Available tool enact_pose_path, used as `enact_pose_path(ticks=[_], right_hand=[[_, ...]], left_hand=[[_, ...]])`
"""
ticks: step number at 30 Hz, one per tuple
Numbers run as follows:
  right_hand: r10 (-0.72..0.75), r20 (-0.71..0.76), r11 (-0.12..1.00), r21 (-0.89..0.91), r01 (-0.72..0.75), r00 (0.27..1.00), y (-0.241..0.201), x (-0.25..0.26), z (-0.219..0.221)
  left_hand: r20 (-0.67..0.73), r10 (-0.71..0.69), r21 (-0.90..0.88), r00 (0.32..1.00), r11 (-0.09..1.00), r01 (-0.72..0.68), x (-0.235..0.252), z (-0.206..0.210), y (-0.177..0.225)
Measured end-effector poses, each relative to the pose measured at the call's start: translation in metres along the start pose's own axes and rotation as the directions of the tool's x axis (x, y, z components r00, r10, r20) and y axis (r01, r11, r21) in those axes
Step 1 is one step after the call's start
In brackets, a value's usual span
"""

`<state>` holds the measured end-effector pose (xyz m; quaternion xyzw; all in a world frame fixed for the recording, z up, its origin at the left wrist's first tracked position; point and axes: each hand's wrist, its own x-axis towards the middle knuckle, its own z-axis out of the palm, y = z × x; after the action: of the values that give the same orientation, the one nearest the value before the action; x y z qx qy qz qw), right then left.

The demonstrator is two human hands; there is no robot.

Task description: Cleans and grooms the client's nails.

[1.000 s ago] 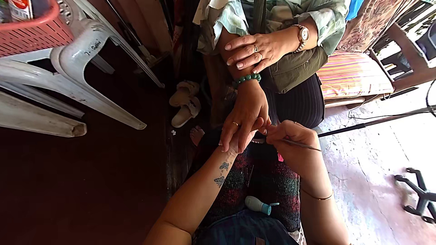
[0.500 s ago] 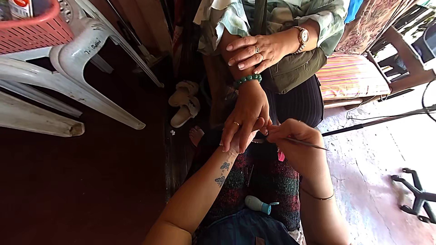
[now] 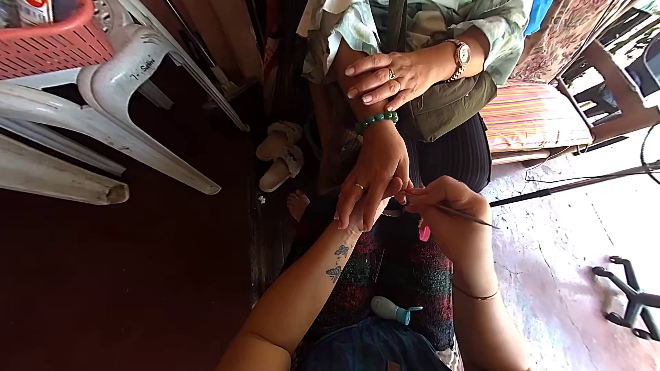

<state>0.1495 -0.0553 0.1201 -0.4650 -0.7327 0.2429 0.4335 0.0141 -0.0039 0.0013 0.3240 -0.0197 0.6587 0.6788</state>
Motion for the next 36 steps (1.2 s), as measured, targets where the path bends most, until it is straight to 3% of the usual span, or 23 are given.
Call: enact_pose_path(ticks=[9,14,17,20,24,26,30,32,34,36], right_hand=[[-0.039,0.025,0.998,-0.056,0.040,0.999,0.003,-0.004,0.002],[-0.015,-0.025,1.000,0.022,0.016,1.000,0.005,-0.003,0.002],[0.017,0.044,0.995,0.095,-0.021,0.999,0.004,-0.002,-0.003],[0.078,-0.035,0.977,0.201,-0.070,0.996,0.006,-0.003,0.001],[0.106,0.049,0.963,0.244,-0.114,0.993,0.008,-0.003,-0.005],[0.117,-0.021,0.955,0.278,-0.106,0.993,0.008,-0.003,-0.002],[0.068,0.071,0.977,0.195,-0.080,0.995,0.009,-0.004,-0.005],[0.071,0.013,0.973,0.219,-0.072,0.997,0.006,-0.002,-0.005],[0.042,-0.027,0.986,0.165,-0.037,0.999,0.008,-0.004,0.001],[0.028,0.034,0.995,0.099,-0.031,0.999,0.006,-0.004,-0.001]], left_hand=[[-0.039,0.007,0.047,0.999,0.999,-0.005,-0.001,0.000,0.000],[-0.009,0.023,0.025,1.000,0.999,-0.023,-0.001,-0.001,0.000],[-0.014,-0.017,0.030,1.000,0.999,0.017,-0.001,0.000,0.001],[-0.008,-0.039,0.013,0.999,0.999,0.039,-0.003,0.000,0.000],[0.021,-0.010,0.027,1.000,1.000,0.009,-0.001,-0.002,-0.001],[0.049,0.002,0.036,0.999,0.999,-0.003,0.001,-0.002,-0.002],[0.016,-0.025,0.072,1.000,0.997,0.024,0.000,-0.003,-0.001],[0.021,-0.061,0.054,0.998,0.997,0.059,0.001,-0.002,0.000],[0.029,-0.009,0.018,1.000,1.000,0.008,0.000,-0.004,-0.002],[0.036,0.019,0.025,0.999,0.999,-0.020,-0.001,-0.006,-0.003]])
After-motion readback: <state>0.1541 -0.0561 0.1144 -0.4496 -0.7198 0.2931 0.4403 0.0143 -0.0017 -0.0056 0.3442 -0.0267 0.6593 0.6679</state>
